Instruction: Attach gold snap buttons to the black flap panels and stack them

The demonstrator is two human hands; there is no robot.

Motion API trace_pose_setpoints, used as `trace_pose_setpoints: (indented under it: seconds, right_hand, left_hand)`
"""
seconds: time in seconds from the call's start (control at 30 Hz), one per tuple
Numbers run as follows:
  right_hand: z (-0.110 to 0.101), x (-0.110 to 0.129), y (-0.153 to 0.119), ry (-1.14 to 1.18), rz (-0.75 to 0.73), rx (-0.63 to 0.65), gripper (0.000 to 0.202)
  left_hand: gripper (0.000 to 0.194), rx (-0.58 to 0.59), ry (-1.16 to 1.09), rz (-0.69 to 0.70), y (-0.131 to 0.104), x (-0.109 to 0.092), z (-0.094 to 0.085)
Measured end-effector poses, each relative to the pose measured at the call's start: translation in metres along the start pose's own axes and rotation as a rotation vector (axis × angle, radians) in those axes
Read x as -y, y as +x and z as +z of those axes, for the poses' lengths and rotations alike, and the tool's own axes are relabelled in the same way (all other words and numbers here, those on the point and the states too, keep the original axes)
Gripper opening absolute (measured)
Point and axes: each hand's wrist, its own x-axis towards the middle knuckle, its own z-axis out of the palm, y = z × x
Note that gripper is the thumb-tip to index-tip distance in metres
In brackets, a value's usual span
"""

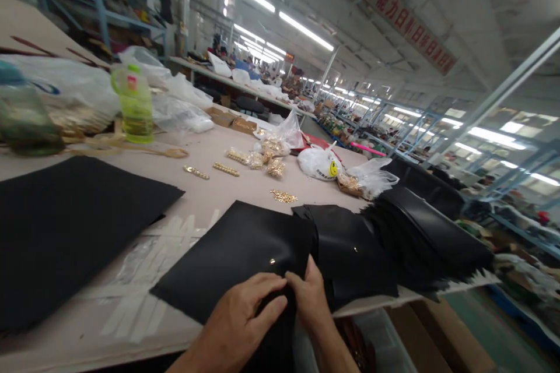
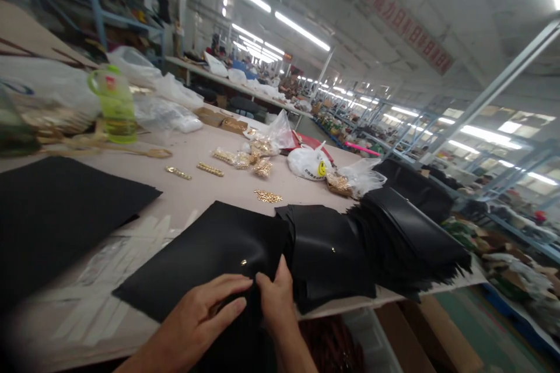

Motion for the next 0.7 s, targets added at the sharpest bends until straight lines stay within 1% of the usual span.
trace_pose_setpoints:
  seconds: [0.07,0.13,0.17,0.23,0.3,0.37,0.4,0.43,0.47,0.5,0.53,0.57,0.6,0.63,0.67,0.7]
  right_hand:
    - [-0.025,0.018,0.015,0.085,0.046,-0.002,0.047]
    - [-0.06,0.047,0.032,0.107,0.043,0.017,0.043]
    - [-0.08,0.062,0.041,0.091,0.035,0.03,0.044]
    - [-0.122,0.091,0.058,0.03,0.037,0.016,0.049]
    - [-0.164,0.11,0.073,-0.069,0.08,-0.022,0.052]
    - [-0.202,0.116,0.086,-0.215,0.173,-0.068,0.051]
    - [-0.219,0.115,0.092,-0.33,0.216,-0.119,0.048]
    - [-0.232,0.112,0.096,-0.486,0.238,-0.2,0.045]
    - [-0.242,0.106,0.101,-0.695,0.246,-0.302,0.042]
    - [-0.246,0.099,0.104,-0.912,0.244,-0.375,0.041]
    - [-0.244,0.092,0.107,-1.087,0.203,-0.433,0.042]
    - [-0.236,0.084,0.107,-1.186,0.154,-0.443,0.043]
    - [-0.221,0.077,0.105,-1.193,0.1,-0.434,0.043]
    - [-0.199,0.072,0.099,-1.124,0.041,-0.376,0.043]
    - [-0.172,0.068,0.089,-1.002,-0.009,-0.303,0.04]
    - [-0.14,0.065,0.077,-0.857,-0.066,-0.186,0.038]
  left_hand:
    - [0.039,-0.027,-0.083,-0.139,-0.009,0.007,-0.006]
    - [0.048,-0.023,-0.183,-0.292,-0.021,0.019,-0.015]
    - [0.05,-0.011,-0.236,-0.341,-0.027,0.026,-0.019]
    - [0.052,0.018,-0.342,-0.376,-0.039,0.042,-0.026]
    - [0.05,0.011,-0.433,-0.377,-0.05,0.055,-0.03]
    - [0.05,-0.017,-0.503,-0.395,-0.06,0.062,-0.033]
    - [0.05,-0.03,-0.533,-0.397,-0.064,0.062,-0.034]
    - [0.051,-0.04,-0.563,-0.39,-0.067,0.059,-0.035]
    - [0.053,-0.045,-0.592,-0.373,-0.07,0.054,-0.037]
    - [0.056,-0.054,-0.622,-0.351,-0.071,0.049,-0.039]
    - [0.059,-0.064,-0.651,-0.326,-0.072,0.043,-0.041]
    - [0.062,-0.076,-0.663,-0.305,-0.072,0.038,-0.044]
    - [0.064,-0.091,-0.655,-0.295,-0.071,0.034,-0.046]
    - [0.065,-0.113,-0.626,-0.293,-0.071,0.031,-0.048]
    - [0.066,-0.135,-0.579,-0.291,-0.071,0.03,-0.05]
    - [0.065,-0.16,-0.515,-0.287,-0.071,0.03,-0.051]
